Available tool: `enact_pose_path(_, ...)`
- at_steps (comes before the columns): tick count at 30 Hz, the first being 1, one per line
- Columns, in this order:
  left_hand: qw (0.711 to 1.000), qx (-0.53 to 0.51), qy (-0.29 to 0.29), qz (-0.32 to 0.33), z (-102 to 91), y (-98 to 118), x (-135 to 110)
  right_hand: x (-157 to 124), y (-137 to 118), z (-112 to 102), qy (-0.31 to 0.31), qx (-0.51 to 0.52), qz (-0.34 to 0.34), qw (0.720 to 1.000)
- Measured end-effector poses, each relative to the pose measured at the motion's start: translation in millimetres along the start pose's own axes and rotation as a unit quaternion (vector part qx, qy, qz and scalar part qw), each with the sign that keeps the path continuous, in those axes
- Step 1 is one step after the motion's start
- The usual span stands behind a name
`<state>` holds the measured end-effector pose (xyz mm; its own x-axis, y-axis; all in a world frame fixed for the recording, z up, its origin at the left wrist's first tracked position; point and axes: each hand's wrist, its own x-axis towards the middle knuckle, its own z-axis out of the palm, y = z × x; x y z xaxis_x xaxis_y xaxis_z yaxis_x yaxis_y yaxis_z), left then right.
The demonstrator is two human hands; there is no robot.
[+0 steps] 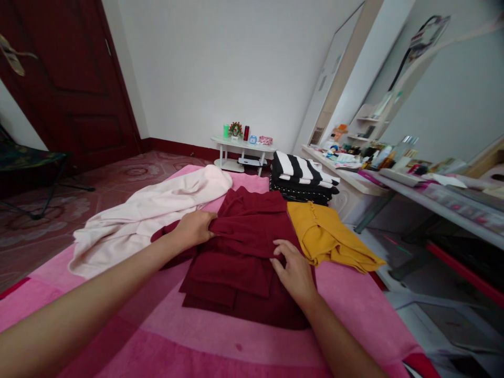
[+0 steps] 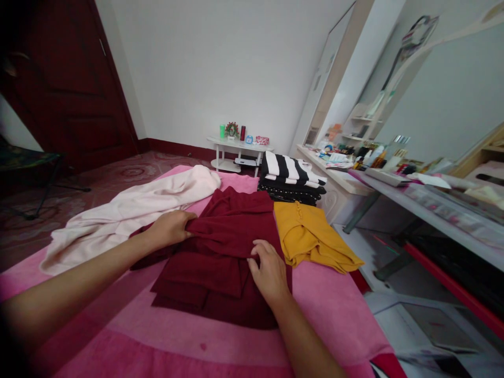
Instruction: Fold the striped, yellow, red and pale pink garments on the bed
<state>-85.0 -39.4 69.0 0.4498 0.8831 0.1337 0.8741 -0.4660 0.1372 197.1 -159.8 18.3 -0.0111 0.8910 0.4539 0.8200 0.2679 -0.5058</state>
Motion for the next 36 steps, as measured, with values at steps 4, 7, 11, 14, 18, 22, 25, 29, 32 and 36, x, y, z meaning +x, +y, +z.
enact_pose_path(4, 0.980, -0.201, -0.002, 0.000, -25.5, 17.7, 15.9, 1.0, 4.1, -5.2, 0.134, 0.136, 0.072, 0.979)
enact_pose_path(7, 0.947, -0.317, 0.004, 0.050, -43.6, 41.7, 26.6, 4.6, 10.9, -12.3, 0.201, 0.196, 0.144, 0.949)
enact_pose_path(11, 0.953, -0.271, 0.078, 0.108, -70.6, 78.4, 39.2, 16.4, 18.2, -35.9, 0.261, 0.211, 0.150, 0.930)
enact_pose_path(14, 0.949, -0.253, 0.125, 0.138, -88.8, 100.5, 50.3, 25.7, 21.8, -62.9, 0.304, 0.223, 0.150, 0.914)
enact_pose_path(18, 0.937, -0.267, 0.149, 0.171, -97.6, 120.4, 64.0, 27.1, 30.2, -97.4, 0.309, 0.185, 0.154, 0.920)
enact_pose_path(22, 0.932, -0.272, 0.123, 0.207, -84.5, 124.8, 65.1, 7.6, 43.8, -120.0, 0.188, 0.121, 0.188, 0.956)
enact_pose_path(25, 0.948, -0.215, 0.059, 0.228, -65.4, 117.3, 48.1, -17.9, 48.6, -129.1, -0.042, 0.104, 0.183, 0.977)
enact_pose_path(29, 0.953, -0.133, -0.082, 0.261, -36.8, 110.4, 4.7, -39.1, 42.4, -135.0, -0.299, 0.075, 0.173, 0.936)
enact_pose_path(32, 0.942, -0.105, -0.143, 0.286, -18.9, 115.8, -25.5, -23.0, 36.9, -132.5, -0.295, 0.064, 0.167, 0.939)
enact_pose_path(36, 0.947, -0.129, -0.130, 0.265, -0.4, 126.4, -41.8, 35.1, 40.4, -108.0, -0.187, 0.104, 0.123, 0.969)
